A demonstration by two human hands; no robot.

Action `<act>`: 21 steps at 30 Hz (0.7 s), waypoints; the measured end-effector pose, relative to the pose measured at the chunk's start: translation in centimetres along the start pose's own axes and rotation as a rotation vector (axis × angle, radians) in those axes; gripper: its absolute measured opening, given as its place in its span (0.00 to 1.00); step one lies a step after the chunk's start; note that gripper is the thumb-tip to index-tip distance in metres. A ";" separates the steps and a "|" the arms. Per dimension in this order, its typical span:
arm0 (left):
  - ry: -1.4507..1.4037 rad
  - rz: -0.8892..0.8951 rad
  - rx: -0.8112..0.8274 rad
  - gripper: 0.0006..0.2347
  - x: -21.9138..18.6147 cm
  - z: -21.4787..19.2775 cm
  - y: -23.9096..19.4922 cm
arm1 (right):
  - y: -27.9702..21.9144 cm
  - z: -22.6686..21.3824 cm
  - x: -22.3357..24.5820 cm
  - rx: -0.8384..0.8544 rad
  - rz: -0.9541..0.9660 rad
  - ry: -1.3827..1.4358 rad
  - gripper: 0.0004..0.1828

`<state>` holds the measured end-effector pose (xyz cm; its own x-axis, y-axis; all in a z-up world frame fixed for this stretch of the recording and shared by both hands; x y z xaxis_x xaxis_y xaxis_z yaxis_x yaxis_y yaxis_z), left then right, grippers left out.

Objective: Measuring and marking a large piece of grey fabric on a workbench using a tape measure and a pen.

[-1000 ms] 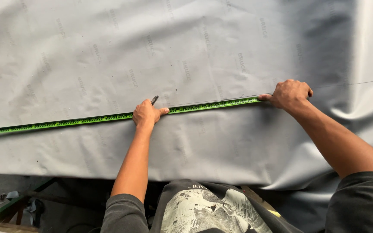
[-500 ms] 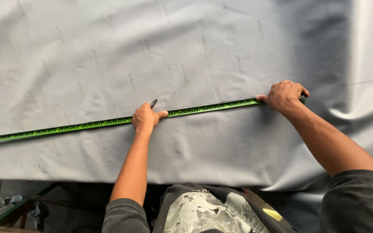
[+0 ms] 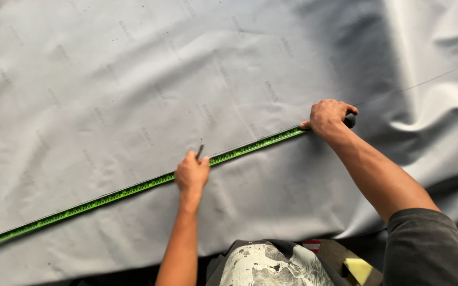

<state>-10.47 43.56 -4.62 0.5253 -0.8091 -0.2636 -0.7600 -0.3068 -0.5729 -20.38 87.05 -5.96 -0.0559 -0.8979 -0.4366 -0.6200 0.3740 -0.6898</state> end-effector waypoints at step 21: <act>0.050 0.252 0.050 0.25 -24.2 14.4 -2.0 | -2.4 -1.7 -1.7 -0.036 -0.215 0.022 0.47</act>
<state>-16.17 70.93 -8.30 0.3012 -0.8808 -0.3653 -0.8442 -0.0682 -0.5316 -20.10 87.30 -2.59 0.0634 -0.9611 -0.2690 -0.6472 0.1656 -0.7441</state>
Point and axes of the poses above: each hand's wrist, its own y-axis towards the middle knuckle, its own z-axis out of the palm, x = y × z, the point moved 9 cm from there along y, towards the middle knuckle, and after that the axes turned 2 degrees about z, right-handed, at the moved point
